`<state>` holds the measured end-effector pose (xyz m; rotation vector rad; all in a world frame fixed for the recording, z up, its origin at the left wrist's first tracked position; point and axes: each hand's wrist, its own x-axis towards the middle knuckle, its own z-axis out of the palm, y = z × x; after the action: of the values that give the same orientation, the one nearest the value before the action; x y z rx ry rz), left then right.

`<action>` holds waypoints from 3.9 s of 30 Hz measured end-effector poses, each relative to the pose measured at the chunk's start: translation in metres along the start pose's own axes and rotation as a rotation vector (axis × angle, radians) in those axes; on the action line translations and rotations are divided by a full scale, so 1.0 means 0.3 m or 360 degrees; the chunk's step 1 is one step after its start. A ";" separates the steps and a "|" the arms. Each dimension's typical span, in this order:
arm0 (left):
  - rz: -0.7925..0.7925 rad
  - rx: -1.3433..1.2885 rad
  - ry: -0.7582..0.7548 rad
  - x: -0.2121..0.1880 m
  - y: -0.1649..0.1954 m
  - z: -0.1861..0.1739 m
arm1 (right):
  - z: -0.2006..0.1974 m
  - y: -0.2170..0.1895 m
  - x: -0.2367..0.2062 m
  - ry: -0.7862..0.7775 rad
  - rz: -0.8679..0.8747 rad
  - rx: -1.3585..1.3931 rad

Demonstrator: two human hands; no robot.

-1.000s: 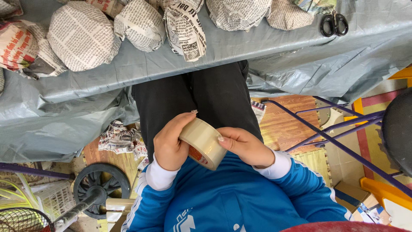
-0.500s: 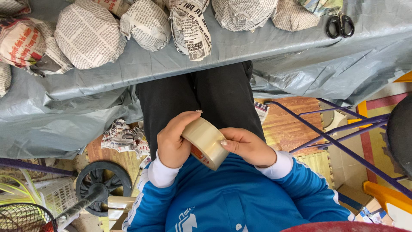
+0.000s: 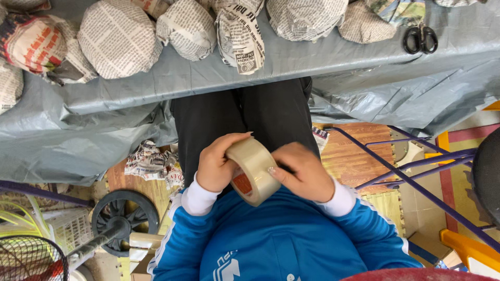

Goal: The person wraps sheets of newspaper around round forms, pressing and folding the paper to cover them, and tears pieces of tape to secure the wrapped paper. The finished wrapped balls are placed on a table with many similar newspaper-covered balls.

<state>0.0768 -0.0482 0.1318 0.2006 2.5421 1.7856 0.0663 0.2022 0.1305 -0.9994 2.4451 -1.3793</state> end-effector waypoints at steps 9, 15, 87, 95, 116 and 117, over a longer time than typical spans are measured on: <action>-0.0123 -0.0375 -0.0510 0.008 -0.034 -0.007 | -0.128 -0.060 0.110 0.0083 -0.0652 -0.0166; -0.0410 -0.0579 -0.0788 -0.012 -0.089 0.038 | -0.161 -0.108 0.123 -0.0240 -0.0930 -0.0473; 0.0888 0.0198 -0.0006 0.036 0.061 0.004 | -0.729 0.855 -0.070 0.1209 0.0417 -0.1554; 0.0811 0.0247 0.0079 0.019 0.045 -0.010 | -0.881 0.931 -0.101 0.0715 0.0988 -0.1674; 0.0791 -0.0002 -0.0062 0.078 0.013 -0.011 | -0.405 0.179 -0.259 0.0198 0.0526 -0.0996; 0.0773 0.0018 -0.0068 0.080 0.013 -0.011 | -0.386 0.154 -0.209 0.0042 0.0463 -0.1020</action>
<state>0.0531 -0.0472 0.1378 0.9149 2.6327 1.8702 0.0413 0.3385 0.1471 -0.6697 2.9705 -0.5225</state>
